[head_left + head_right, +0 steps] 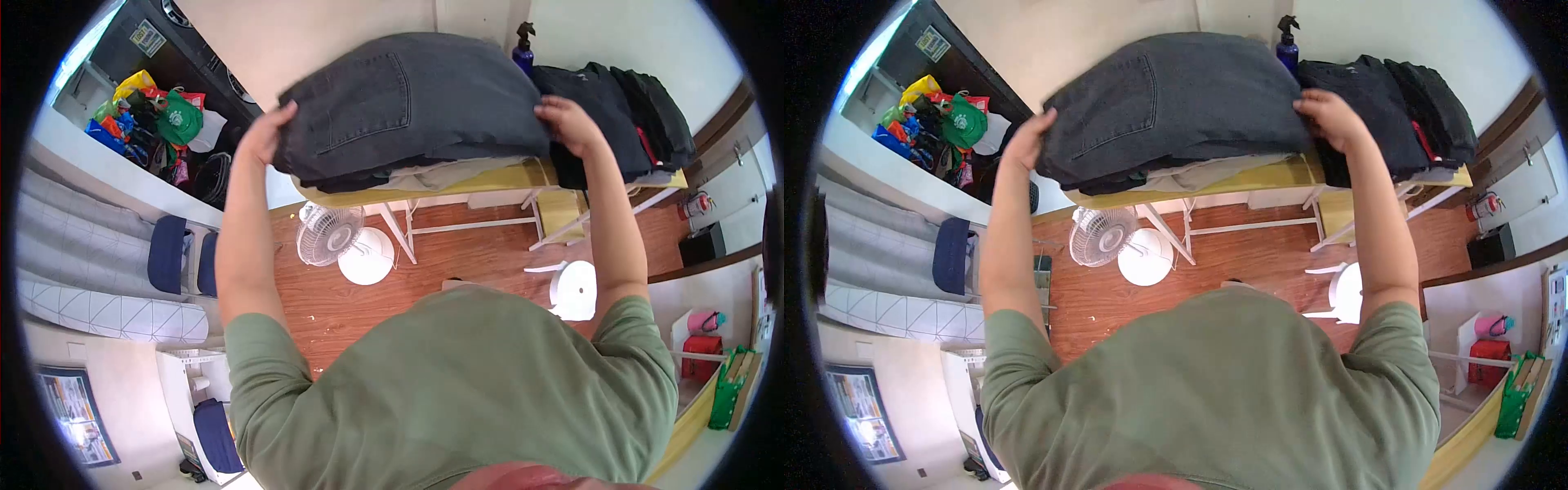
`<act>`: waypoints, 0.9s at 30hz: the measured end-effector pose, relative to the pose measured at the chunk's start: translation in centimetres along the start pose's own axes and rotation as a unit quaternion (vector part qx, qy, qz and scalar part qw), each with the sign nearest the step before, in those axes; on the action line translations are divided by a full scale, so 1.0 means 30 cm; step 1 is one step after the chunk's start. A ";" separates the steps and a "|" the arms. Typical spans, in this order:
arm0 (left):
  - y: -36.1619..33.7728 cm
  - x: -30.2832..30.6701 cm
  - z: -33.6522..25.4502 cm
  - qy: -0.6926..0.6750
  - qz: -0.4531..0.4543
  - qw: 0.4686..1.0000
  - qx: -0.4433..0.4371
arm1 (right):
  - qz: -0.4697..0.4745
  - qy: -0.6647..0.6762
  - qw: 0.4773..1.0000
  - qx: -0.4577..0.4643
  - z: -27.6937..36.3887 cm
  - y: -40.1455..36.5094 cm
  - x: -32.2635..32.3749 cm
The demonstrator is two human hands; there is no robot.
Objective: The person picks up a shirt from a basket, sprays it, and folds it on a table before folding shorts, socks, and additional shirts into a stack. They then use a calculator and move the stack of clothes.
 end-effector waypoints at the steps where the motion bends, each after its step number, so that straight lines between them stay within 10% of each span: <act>1: 0.039 0.027 0.052 -0.037 0.010 0.999 0.025 | 0.011 0.041 0.999 -0.013 0.007 -0.022 -0.011; 8: -0.006 -0.009 -0.122 -0.085 -0.017 0.991 -0.098 | -0.001 0.094 0.982 0.162 0.181 0.001 0.037; 13: 0.049 0.049 0.068 -0.072 -0.027 0.997 0.023 | -0.163 -0.402 0.846 0.310 0.092 0.014 0.026; 18: -0.045 0.023 -0.090 0.049 -0.126 0.988 -0.076 | -0.287 -0.150 0.746 0.582 0.442 -0.473 -0.240; 21: -0.025 -0.040 -0.274 0.010 -0.157 0.988 0.003 | 0.215 -0.030 0.857 0.467 0.436 -0.668 -0.607; 23: -0.041 -0.098 -0.372 -0.006 -0.110 0.994 -0.002 | 0.377 0.048 0.810 0.446 0.407 -0.771 -0.852; 27: -0.021 -0.196 -0.487 0.012 -0.039 0.999 -0.014 | 0.282 0.074 0.842 0.453 0.451 -0.722 -1.195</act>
Point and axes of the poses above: each hand's wrist, its own y-axis towards the middle knuckle, its own x-axis out of the back of the hand, z = x × y, the point moved 6 cm from there along y, towards the middle knuckle, and after that the axes turned 15 degrees about -z, right-handed, at the moved point
